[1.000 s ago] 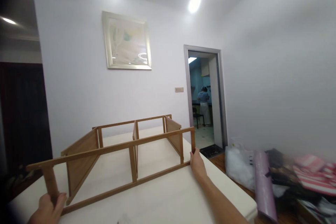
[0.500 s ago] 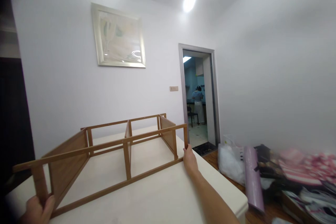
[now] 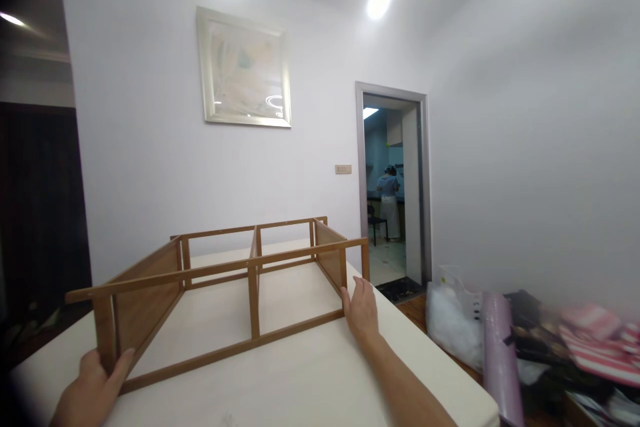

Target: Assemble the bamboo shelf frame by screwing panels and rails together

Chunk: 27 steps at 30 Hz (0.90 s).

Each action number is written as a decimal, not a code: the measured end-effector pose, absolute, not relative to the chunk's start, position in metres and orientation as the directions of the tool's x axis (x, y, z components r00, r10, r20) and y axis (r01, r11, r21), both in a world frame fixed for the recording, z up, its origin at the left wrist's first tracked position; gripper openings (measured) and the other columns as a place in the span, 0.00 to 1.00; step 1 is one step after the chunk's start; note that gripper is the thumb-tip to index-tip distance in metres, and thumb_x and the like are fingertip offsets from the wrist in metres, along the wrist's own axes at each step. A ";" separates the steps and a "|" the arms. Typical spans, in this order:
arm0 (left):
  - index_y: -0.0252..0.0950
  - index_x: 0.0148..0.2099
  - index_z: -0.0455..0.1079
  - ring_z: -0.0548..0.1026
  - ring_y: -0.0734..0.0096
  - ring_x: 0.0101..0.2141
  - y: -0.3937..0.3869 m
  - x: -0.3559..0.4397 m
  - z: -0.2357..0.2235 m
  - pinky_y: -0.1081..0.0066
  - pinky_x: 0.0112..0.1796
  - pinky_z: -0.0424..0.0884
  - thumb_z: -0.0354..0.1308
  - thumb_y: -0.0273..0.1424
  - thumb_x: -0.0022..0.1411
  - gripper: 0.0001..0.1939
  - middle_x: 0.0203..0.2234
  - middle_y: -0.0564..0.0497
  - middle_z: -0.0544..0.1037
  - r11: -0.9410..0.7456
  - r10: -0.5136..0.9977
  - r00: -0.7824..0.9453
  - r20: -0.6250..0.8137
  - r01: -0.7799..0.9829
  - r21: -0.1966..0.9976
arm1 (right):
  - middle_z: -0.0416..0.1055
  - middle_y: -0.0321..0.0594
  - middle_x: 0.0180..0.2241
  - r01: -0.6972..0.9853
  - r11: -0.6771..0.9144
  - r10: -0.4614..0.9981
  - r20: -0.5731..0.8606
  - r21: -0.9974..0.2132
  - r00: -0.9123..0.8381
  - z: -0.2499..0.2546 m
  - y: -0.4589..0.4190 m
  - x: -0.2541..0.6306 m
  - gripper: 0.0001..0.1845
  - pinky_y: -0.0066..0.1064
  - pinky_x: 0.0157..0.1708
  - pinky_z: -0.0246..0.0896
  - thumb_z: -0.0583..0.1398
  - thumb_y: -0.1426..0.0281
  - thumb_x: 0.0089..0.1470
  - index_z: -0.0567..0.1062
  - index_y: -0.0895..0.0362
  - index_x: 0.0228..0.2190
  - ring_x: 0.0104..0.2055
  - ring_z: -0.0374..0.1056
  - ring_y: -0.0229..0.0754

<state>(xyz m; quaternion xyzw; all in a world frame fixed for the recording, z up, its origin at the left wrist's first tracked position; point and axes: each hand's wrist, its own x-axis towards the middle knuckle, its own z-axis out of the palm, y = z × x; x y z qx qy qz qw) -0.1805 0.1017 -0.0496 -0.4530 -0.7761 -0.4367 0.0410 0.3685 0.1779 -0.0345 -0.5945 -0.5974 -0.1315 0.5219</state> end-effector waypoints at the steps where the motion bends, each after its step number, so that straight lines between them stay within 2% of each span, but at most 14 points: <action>1: 0.33 0.48 0.64 0.76 0.46 0.26 0.103 -0.181 -0.047 0.59 0.30 0.72 0.48 0.55 0.56 0.32 0.23 0.44 0.74 0.231 0.685 -0.595 0.420 0.724 0.649 | 0.67 0.57 0.52 0.847 0.269 0.583 0.777 -0.459 0.236 -0.035 0.179 0.362 0.27 0.47 0.59 0.56 0.53 0.53 0.61 0.65 0.62 0.52 0.57 0.61 0.55; 5: 0.35 0.46 0.66 0.78 0.43 0.32 0.108 -0.179 -0.034 0.58 0.32 0.72 0.48 0.60 0.54 0.34 0.30 0.39 0.78 0.356 0.693 -0.663 0.284 0.657 0.665 | 0.69 0.56 0.51 0.826 0.224 0.645 0.714 -0.517 0.272 -0.037 0.185 0.345 0.31 0.43 0.54 0.62 0.56 0.51 0.58 0.64 0.62 0.52 0.55 0.65 0.55; 8: 0.35 0.43 0.68 0.78 0.41 0.37 0.109 -0.175 -0.030 0.59 0.33 0.72 0.45 0.55 0.58 0.29 0.32 0.38 0.79 0.343 0.702 -0.636 0.321 0.697 0.630 | 0.74 0.51 0.44 0.792 0.128 0.724 0.602 -0.597 0.336 -0.032 0.193 0.344 0.27 0.39 0.44 0.66 0.54 0.54 0.59 0.66 0.61 0.50 0.46 0.72 0.52; 10: 0.34 0.43 0.68 0.78 0.42 0.38 0.110 -0.173 -0.031 0.60 0.35 0.71 0.44 0.51 0.60 0.26 0.33 0.37 0.80 0.336 0.695 -0.622 0.359 0.724 0.603 | 0.75 0.48 0.37 0.780 0.056 0.774 0.521 -0.624 0.361 -0.028 0.198 0.345 0.21 0.38 0.40 0.66 0.53 0.57 0.59 0.69 0.61 0.45 0.42 0.73 0.52; 13: 0.34 0.43 0.69 0.78 0.44 0.39 0.110 -0.172 -0.033 0.61 0.35 0.70 0.44 0.48 0.62 0.24 0.34 0.36 0.80 0.346 0.687 -0.627 0.368 0.727 0.594 | 0.75 0.49 0.34 0.780 -0.037 0.812 0.436 -0.624 0.388 -0.022 0.202 0.344 0.17 0.38 0.41 0.64 0.54 0.62 0.60 0.72 0.61 0.42 0.41 0.73 0.51; 18: 0.32 0.43 0.69 0.78 0.45 0.38 0.104 -0.169 -0.032 0.62 0.34 0.68 0.43 0.45 0.63 0.23 0.35 0.35 0.79 0.344 0.682 -0.622 0.385 0.737 0.581 | 0.74 0.45 0.37 0.788 -0.141 0.827 0.366 -0.599 0.427 -0.016 0.194 0.340 0.15 0.39 0.44 0.62 0.56 0.62 0.60 0.71 0.60 0.43 0.40 0.72 0.45; 22: 0.32 0.43 0.69 0.78 0.46 0.37 0.090 -0.170 -0.030 0.62 0.33 0.68 0.44 0.45 0.63 0.22 0.34 0.36 0.79 0.349 0.685 -0.621 0.381 0.738 0.577 | 0.75 0.49 0.36 0.804 -0.165 0.838 0.348 -0.571 0.420 -0.013 0.182 0.341 0.15 0.36 0.42 0.61 0.55 0.64 0.59 0.71 0.61 0.43 0.41 0.72 0.49; 27: 0.33 0.43 0.69 0.78 0.46 0.37 0.065 -0.169 -0.029 0.62 0.33 0.68 0.44 0.44 0.62 0.21 0.33 0.36 0.79 0.366 0.683 -0.633 0.364 0.728 0.579 | 0.75 0.49 0.34 0.826 -0.160 0.855 0.342 -0.541 0.390 -0.012 0.163 0.347 0.15 0.35 0.40 0.60 0.53 0.63 0.59 0.71 0.61 0.41 0.41 0.73 0.50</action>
